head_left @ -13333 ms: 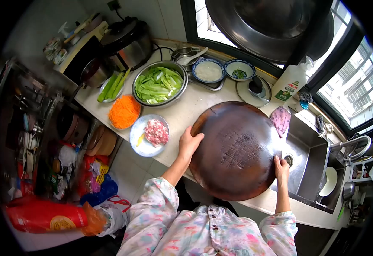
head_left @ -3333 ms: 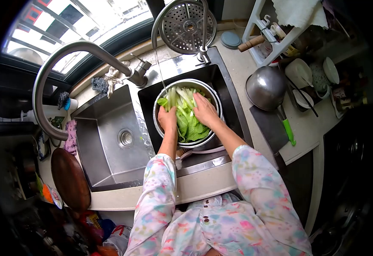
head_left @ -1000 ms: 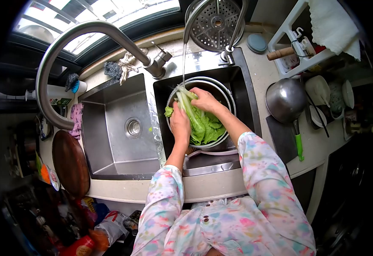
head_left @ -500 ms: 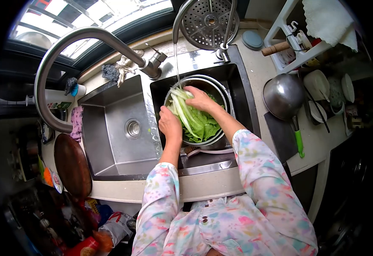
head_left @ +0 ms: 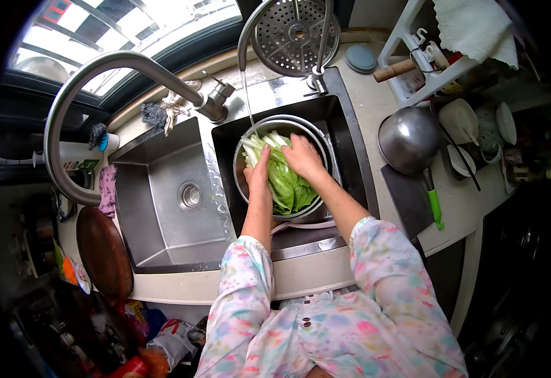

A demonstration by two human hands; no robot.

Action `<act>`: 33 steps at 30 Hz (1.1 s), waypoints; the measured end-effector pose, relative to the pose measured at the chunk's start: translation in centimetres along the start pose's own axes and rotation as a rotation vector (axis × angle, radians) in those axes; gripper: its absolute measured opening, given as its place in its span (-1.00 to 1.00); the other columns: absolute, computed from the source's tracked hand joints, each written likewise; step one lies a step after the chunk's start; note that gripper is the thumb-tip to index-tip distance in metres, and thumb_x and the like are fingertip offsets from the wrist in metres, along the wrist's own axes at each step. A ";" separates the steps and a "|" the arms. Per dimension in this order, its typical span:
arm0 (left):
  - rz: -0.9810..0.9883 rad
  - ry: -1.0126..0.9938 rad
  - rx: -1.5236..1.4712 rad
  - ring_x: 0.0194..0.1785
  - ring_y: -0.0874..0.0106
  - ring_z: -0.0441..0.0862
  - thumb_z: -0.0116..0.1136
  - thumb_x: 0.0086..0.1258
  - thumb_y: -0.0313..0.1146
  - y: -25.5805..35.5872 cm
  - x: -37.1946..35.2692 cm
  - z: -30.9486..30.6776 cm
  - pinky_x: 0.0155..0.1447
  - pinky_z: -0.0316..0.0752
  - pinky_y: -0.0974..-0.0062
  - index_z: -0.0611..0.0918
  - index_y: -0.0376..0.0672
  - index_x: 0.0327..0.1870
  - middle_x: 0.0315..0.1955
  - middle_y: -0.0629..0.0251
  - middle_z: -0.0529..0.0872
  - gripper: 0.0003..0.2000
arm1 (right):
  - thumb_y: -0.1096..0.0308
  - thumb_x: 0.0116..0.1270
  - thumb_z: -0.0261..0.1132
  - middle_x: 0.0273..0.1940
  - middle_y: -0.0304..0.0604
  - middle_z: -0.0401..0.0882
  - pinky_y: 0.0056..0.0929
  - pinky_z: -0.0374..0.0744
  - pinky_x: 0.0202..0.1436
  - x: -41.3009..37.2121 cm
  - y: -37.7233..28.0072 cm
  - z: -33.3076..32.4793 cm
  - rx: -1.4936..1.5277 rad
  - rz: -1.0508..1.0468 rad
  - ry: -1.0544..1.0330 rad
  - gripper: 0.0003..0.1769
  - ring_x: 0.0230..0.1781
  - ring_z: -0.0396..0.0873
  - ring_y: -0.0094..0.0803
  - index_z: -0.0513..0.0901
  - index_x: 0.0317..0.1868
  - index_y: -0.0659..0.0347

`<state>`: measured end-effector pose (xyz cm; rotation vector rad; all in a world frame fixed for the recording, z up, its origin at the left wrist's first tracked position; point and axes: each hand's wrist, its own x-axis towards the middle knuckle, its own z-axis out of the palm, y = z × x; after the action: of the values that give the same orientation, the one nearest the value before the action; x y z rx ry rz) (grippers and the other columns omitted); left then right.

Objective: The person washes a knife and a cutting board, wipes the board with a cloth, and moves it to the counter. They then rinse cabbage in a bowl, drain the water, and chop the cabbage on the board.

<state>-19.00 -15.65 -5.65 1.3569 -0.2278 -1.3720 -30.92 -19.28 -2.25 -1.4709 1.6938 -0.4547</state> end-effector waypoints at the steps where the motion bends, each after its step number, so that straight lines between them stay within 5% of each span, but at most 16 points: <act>1: -0.045 -0.041 -0.004 -0.13 0.41 0.62 0.40 0.12 -0.27 0.0 0.0 0.1 -0.07 0.50 0.49 0.55 -0.36 0.02 -0.13 0.18 0.64 -0.51 | 0.09 0.24 0.05 0.02 0.24 0.51 -0.12 0.40 0.16 0.7 1.1 0.9 0.118 0.154 -0.109 -0.51 0.07 0.46 0.08 0.57 -0.08 0.38; 2: -0.089 -0.081 -0.005 -0.14 0.42 0.62 0.39 0.13 -0.26 0.0 0.1 0.3 -0.07 0.50 0.49 0.55 -0.36 0.02 -0.14 0.19 0.64 -0.51 | 0.04 0.25 0.11 -0.18 0.16 0.61 -0.24 0.49 -0.07 1.3 2.2 1.7 0.170 0.149 -0.095 -0.52 -0.16 0.59 -0.05 0.61 -0.13 0.33; 6: -0.171 -0.110 0.018 -0.15 0.45 0.62 0.39 0.13 -0.32 -0.6 0.4 -0.2 -0.07 0.50 0.53 0.52 -0.27 0.06 -0.16 0.26 0.65 -0.52 | 0.12 0.35 0.08 -0.25 -0.22 0.58 -0.47 0.40 -0.07 1.0 3.0 4.4 0.547 -0.003 -0.218 -0.59 -0.20 0.46 -0.49 0.60 -0.20 0.37; 10: -0.075 -0.234 0.174 -0.08 0.40 0.61 0.34 0.13 -0.43 -1.0 1.0 -1.1 -0.06 0.51 0.48 0.48 -0.19 0.13 -0.08 0.25 0.62 -0.50 | 0.21 0.31 0.13 -0.22 -0.28 0.56 -0.53 0.40 -0.09 -0.1 2.8 3.2 1.002 0.068 -0.302 -0.67 -0.21 0.45 -0.56 0.63 -0.19 0.34; 13: 0.024 -0.144 0.237 -0.12 0.40 0.61 0.33 -0.01 -0.57 -1.3 0.7 -1.0 -0.07 0.51 0.51 0.50 -0.25 0.08 -0.12 0.23 0.62 -0.48 | 0.24 0.30 0.13 -0.19 -0.25 0.59 -0.52 0.41 -0.05 0.0 2.3 3.2 0.861 -0.089 -0.330 -0.66 -0.18 0.47 -0.55 0.65 -0.16 0.36; 14: 0.039 -0.059 0.239 -0.13 0.40 0.62 0.33 -0.04 -0.58 -1.7 1.1 -1.1 -0.07 0.51 0.52 0.52 -0.27 0.04 -0.13 0.23 0.63 -0.49 | 0.30 0.28 0.11 -0.17 -0.15 0.62 -0.44 0.44 0.01 -0.6 1.9 3.3 0.841 -0.028 -0.277 -0.67 -0.15 0.53 -0.40 0.66 -0.13 0.36; 17: 0.105 0.132 0.295 -0.14 0.35 0.63 0.28 -0.09 -0.60 -2.9 2.1 -1.5 -0.05 0.51 0.49 0.53 -0.33 0.03 -0.13 0.18 0.64 -0.48 | 0.37 0.22 0.13 -0.16 -0.08 0.62 -0.36 0.47 0.05 -3.8 -1.0 -0.2 0.069 -0.227 0.027 -0.72 -0.13 0.55 -0.20 0.65 -0.15 0.33; 18: 0.118 0.151 0.350 -0.14 0.33 0.63 0.24 -0.07 -0.63 -2.6 2.0 -1.7 -0.06 0.52 0.48 0.51 -0.34 0.05 -0.14 0.17 0.63 -0.49 | 0.43 0.13 0.19 -0.20 -0.06 0.60 -0.27 0.48 0.03 -4.7 -0.1 -0.7 -0.025 -0.545 0.355 -0.75 -0.15 0.53 -0.10 0.64 -0.17 0.25; 19: 0.132 0.170 0.404 -0.14 0.32 0.63 0.19 -0.05 -0.66 -2.3 2.0 -1.7 -0.07 0.53 0.47 0.49 -0.35 0.06 -0.14 0.16 0.62 -0.49 | 0.45 0.07 0.26 -0.16 -0.12 0.58 -0.24 0.46 0.04 -5.8 -0.3 -2.8 -0.166 -0.618 0.507 -0.70 -0.10 0.51 -0.17 0.60 -0.12 0.19; 21: 0.138 0.148 0.411 -0.17 0.30 0.63 0.18 -0.07 -0.66 -1.9 1.9 -1.7 -0.09 0.53 0.46 0.50 -0.36 0.05 -0.16 0.15 0.63 -0.49 | 0.40 0.03 0.30 0.03 -0.06 0.47 -0.19 0.38 0.14 -7.9 -0.4 -5.9 -0.372 -0.380 0.565 -0.39 0.03 0.42 -0.13 0.40 0.17 0.17; 23: 0.131 0.128 0.446 -0.19 0.31 0.63 0.18 -0.06 -0.64 -1.0 1.7 -1.4 -0.10 0.53 0.47 0.50 -0.35 0.05 -0.18 0.15 0.63 -0.49 | 0.31 0.02 0.32 0.10 0.04 0.43 -0.16 0.37 0.19 -7.0 4.1 -4.5 -0.214 -0.167 0.471 -0.24 0.10 0.41 -0.01 0.27 0.28 0.19; 24: 0.145 0.076 0.412 -0.21 0.32 0.63 0.19 -0.07 -0.63 -0.6 1.4 -1.1 -0.11 0.53 0.48 0.51 -0.34 0.04 -0.20 0.16 0.64 -0.50 | 0.25 0.04 0.26 0.18 0.14 0.38 -0.14 0.36 0.22 -6.6 4.8 -4.5 -0.073 0.125 0.194 -0.20 0.17 0.38 0.06 0.20 0.32 0.23; 25: 0.143 0.028 0.448 -0.22 0.32 0.63 0.19 -0.08 -0.63 -0.1 1.1 -0.7 -0.11 0.53 0.48 0.51 -0.33 0.03 -0.20 0.17 0.64 -0.50 | 0.28 0.08 0.16 0.19 0.17 0.39 -0.15 0.39 0.20 -6.2 6.1 -3.3 0.018 0.184 0.206 -0.28 0.16 0.42 0.06 0.22 0.30 0.22; 29: 0.190 -0.147 0.573 -0.20 0.36 0.64 0.26 -0.14 -0.53 -0.5 1.6 0.3 -0.07 0.51 0.50 0.57 -0.29 -0.01 -0.22 0.19 0.68 -0.50 | 0.36 0.11 0.08 0.09 0.14 0.48 -0.13 0.39 0.18 -4.7 6.3 -2.0 0.188 0.170 0.331 -0.42 0.09 0.46 0.07 0.36 0.22 0.13; 33: 0.388 -0.195 1.026 -0.07 0.19 0.58 0.32 -0.15 -0.34 0.0 1.2 3.6 0.08 0.44 0.38 0.56 -0.21 -0.02 -0.19 0.09 0.63 -0.47 | 0.42 0.12 0.01 0.05 0.12 0.54 -0.17 0.41 0.18 -2.9 4.8 -2.1 0.212 0.150 0.410 -0.48 0.08 0.49 0.02 0.44 0.16 0.19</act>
<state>-21.45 -18.53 -5.17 1.8414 -1.3949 -1.0563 -35.71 -15.91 -3.48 -1.1401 1.9853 -0.8707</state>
